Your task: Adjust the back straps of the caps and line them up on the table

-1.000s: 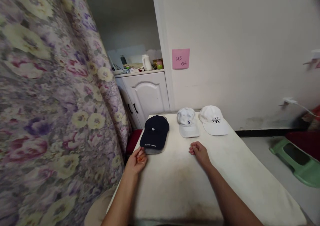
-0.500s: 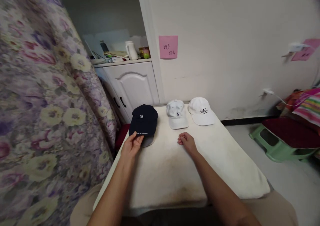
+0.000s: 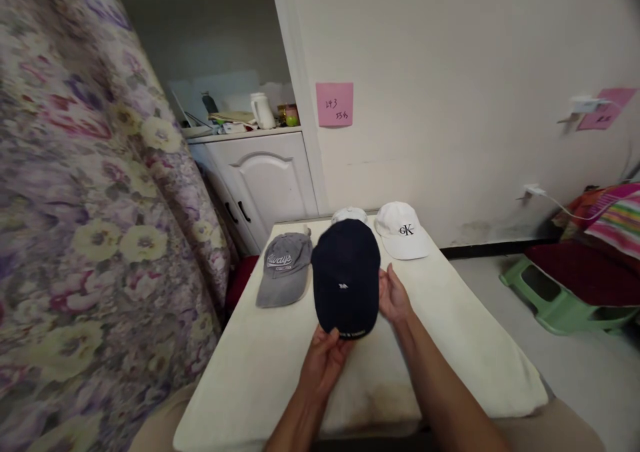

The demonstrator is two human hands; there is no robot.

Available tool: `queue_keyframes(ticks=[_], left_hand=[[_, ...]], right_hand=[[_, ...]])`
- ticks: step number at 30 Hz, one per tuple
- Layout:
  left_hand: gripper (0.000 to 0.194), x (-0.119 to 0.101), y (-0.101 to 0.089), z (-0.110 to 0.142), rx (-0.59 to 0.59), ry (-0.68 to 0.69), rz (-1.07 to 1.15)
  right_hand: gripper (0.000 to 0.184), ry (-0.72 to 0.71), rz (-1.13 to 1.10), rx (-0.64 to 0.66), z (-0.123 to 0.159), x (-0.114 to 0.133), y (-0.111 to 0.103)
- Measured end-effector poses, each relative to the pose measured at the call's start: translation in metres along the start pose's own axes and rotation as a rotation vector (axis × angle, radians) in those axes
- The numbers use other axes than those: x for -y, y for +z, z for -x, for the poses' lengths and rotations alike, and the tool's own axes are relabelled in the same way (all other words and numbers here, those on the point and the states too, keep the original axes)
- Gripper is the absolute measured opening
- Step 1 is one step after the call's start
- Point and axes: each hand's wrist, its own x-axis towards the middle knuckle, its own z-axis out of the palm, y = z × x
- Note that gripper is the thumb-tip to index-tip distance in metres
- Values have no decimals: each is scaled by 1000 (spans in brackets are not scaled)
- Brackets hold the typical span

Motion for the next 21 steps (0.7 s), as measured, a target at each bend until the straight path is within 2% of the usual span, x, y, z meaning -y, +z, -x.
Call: queue_keyframes(ticks=[3, 7, 11, 13, 17, 21], left_hand=[[50, 19, -5, 12, 35, -62, -33], [45, 21, -8, 19, 80, -105, -82], [43, 2, -4, 20, 155, -97, -148], [37, -12, 2, 18, 155, -61, -159], [22, -36, 17, 14, 28, 53, -156], [25, -51, 32, 13, -63, 121, -173]], right_hand=[[52, -17, -109, -45, 3, 8, -6], [38, -25, -171, -102, 6, 11, -13], [33, -37, -143, -122, 14, 11, -14], [32, -28, -118, -118, 19, 11, -12], [35, 15, -67, -85, 29, 11, -5], [42, 52, -20, -60, 36, 14, -3]])
